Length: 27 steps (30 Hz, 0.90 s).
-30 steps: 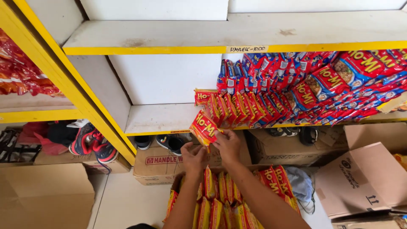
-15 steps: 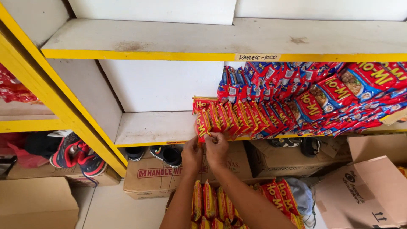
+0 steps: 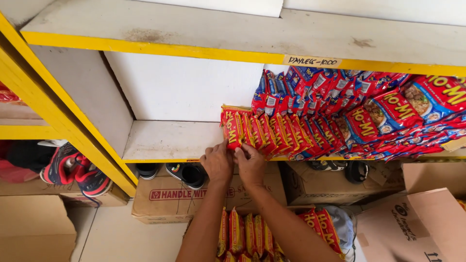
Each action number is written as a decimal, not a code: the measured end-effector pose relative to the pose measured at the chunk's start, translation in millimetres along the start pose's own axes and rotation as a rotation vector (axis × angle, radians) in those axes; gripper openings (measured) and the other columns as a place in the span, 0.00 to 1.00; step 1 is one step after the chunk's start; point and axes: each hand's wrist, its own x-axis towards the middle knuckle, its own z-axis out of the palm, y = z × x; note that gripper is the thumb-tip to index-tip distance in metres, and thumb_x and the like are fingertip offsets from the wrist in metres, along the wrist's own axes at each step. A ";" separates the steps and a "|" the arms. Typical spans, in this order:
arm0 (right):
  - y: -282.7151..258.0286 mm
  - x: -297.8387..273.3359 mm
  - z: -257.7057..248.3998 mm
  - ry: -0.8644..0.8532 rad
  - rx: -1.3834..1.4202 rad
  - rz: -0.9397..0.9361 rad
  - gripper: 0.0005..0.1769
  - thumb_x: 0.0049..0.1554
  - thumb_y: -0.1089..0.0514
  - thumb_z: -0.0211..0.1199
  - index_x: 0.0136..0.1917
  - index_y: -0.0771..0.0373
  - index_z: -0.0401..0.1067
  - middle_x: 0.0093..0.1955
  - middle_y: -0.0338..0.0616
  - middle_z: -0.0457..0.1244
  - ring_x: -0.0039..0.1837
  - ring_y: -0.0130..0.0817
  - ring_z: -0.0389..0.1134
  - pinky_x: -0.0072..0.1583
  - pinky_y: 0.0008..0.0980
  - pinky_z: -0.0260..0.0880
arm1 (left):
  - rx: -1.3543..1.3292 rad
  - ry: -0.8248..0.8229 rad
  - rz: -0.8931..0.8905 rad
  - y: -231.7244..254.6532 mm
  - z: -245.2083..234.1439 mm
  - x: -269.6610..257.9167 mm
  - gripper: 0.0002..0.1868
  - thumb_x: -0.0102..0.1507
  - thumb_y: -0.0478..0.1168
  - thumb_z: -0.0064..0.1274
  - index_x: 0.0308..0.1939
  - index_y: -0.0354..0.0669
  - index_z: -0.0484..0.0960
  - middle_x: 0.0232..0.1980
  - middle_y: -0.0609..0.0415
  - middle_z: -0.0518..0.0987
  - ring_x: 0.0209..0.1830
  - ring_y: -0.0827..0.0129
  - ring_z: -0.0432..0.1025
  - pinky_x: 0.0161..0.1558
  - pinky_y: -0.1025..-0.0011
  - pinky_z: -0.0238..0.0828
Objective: The person stocks a grocery store shelf with instant noodle packets from a cardboard box on the floor.
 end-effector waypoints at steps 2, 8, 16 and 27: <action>-6.1 -2.6 -2.4 -0.010 0.007 -0.004 0.16 0.59 0.60 0.65 0.57 0.72 0.77 0.39 0.42 0.70 0.39 0.24 0.71 0.43 0.27 0.78 | -0.001 -0.015 0.000 -2.1 4.3 1.8 0.23 0.63 0.45 0.53 0.63 0.58 0.80 0.54 0.59 0.83 0.57 0.59 0.71 0.58 0.47 0.58; -15.8 -21.7 -27.6 -0.108 -0.056 -0.028 0.17 0.61 0.60 0.62 0.61 0.69 0.75 0.43 0.43 0.71 0.42 0.24 0.73 0.42 0.27 0.78 | -0.040 -0.042 0.047 -5.9 -1.1 -2.1 0.26 0.62 0.45 0.54 0.66 0.54 0.77 0.55 0.55 0.83 0.58 0.55 0.70 0.58 0.47 0.61; -19.3 -60.7 -151.7 -0.263 -0.134 0.182 0.18 0.62 0.57 0.60 0.64 0.63 0.75 0.45 0.45 0.73 0.40 0.28 0.73 0.44 0.27 0.75 | -0.128 0.026 0.157 -20.3 -34.5 -35.8 0.34 0.57 0.39 0.60 0.68 0.45 0.72 0.58 0.46 0.80 0.59 0.46 0.69 0.56 0.47 0.67; -10.2 -131.3 -271.9 -0.483 -0.451 0.521 0.19 0.60 0.52 0.61 0.61 0.61 0.76 0.51 0.40 0.72 0.47 0.30 0.76 0.51 0.31 0.76 | -0.014 -0.130 0.184 -26.0 -63.0 -108.3 0.31 0.55 0.41 0.62 0.63 0.50 0.76 0.57 0.48 0.80 0.62 0.46 0.68 0.58 0.47 0.66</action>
